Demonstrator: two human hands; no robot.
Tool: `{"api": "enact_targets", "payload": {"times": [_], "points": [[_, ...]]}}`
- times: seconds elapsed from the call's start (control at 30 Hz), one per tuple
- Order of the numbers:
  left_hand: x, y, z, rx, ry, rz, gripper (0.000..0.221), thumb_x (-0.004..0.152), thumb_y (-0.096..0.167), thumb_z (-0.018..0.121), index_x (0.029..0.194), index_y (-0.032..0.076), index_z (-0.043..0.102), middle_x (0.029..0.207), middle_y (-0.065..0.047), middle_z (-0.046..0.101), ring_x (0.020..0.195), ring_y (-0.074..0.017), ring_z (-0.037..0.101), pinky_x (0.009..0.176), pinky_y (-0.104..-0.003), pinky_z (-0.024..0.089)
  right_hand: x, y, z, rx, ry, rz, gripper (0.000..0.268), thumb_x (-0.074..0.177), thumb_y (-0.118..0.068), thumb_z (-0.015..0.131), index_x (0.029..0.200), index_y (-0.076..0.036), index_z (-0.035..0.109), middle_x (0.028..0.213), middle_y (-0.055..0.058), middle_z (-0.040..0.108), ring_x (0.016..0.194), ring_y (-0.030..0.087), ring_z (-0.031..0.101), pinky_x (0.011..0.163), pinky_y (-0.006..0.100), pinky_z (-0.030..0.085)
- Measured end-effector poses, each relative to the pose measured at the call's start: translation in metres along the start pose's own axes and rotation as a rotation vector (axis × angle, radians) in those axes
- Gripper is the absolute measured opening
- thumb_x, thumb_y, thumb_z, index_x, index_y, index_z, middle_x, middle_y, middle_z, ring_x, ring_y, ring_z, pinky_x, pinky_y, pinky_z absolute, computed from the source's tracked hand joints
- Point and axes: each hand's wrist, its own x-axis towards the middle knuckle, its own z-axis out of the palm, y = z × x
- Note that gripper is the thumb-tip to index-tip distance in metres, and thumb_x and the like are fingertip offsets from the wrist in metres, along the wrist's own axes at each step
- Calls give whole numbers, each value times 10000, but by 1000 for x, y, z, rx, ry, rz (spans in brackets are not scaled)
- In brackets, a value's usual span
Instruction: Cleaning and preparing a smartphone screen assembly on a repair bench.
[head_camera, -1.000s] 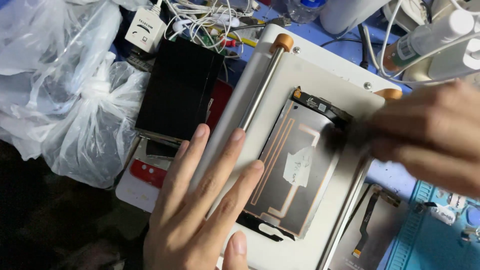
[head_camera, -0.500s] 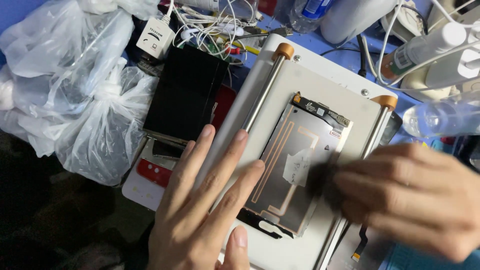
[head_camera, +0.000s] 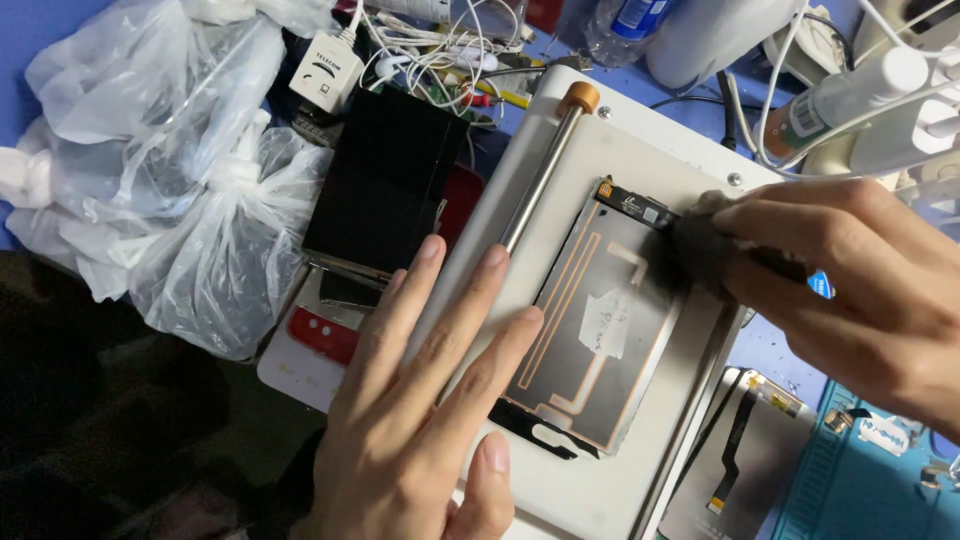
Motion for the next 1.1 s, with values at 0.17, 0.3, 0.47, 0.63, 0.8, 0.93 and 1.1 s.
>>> {"api": "enact_targets", "payload": {"times": [0.17,0.3,0.47,0.63,0.8,0.93,1.1], "points": [[-2,-2,2,-2,1,2,548,1016,258,279,1348,11,639,1501,-238,542,1463,-520,455,1207,-577,374,-6,7,-2,-45,45,-192,202,924,15,676,1030,176,617,1166,370,650,979,527,693,839,539,626],[-2,-2,1,-16,-9,-4,548,1014,259,279,1361,15,626,1518,-236,525,1478,-519,438,1213,-585,370,-4,3,1,153,-34,503,220,916,12,572,1101,95,657,1043,247,651,885,366,619,722,443,484],[-5,-4,1,-18,-19,-5,532,976,238,336,1374,24,616,1536,-232,504,1488,-520,424,1217,-609,366,-15,7,-5,-51,-68,75,373,940,-111,645,1228,126,626,1247,187,678,1083,386,670,894,500,555],[-2,-1,0,-5,-2,-2,534,1011,247,295,1348,14,638,1516,-230,525,1473,-518,442,1199,-599,388,10,18,0,10,23,-76,125,980,54,519,988,134,615,1168,346,641,1009,537,663,808,551,543],[-5,-3,2,-11,-9,-4,527,974,226,342,1374,17,616,1535,-230,506,1486,-516,429,1211,-610,377,-25,17,5,65,-23,206,165,948,-45,592,1085,13,664,1121,200,667,961,373,668,796,454,520],[-3,-2,2,-17,-11,-7,532,991,246,326,1367,19,626,1536,-224,503,1489,-502,422,1216,-600,371,-30,29,10,187,64,506,232,978,193,671,1209,208,673,1290,343,619,1012,394,687,954,398,535],[-5,-3,1,-4,-11,1,524,954,228,379,1379,24,608,1543,-222,499,1485,-511,436,1203,-620,388,4,52,11,-36,33,0,51,986,89,662,971,51,693,1209,280,691,941,419,688,728,508,522]]}}
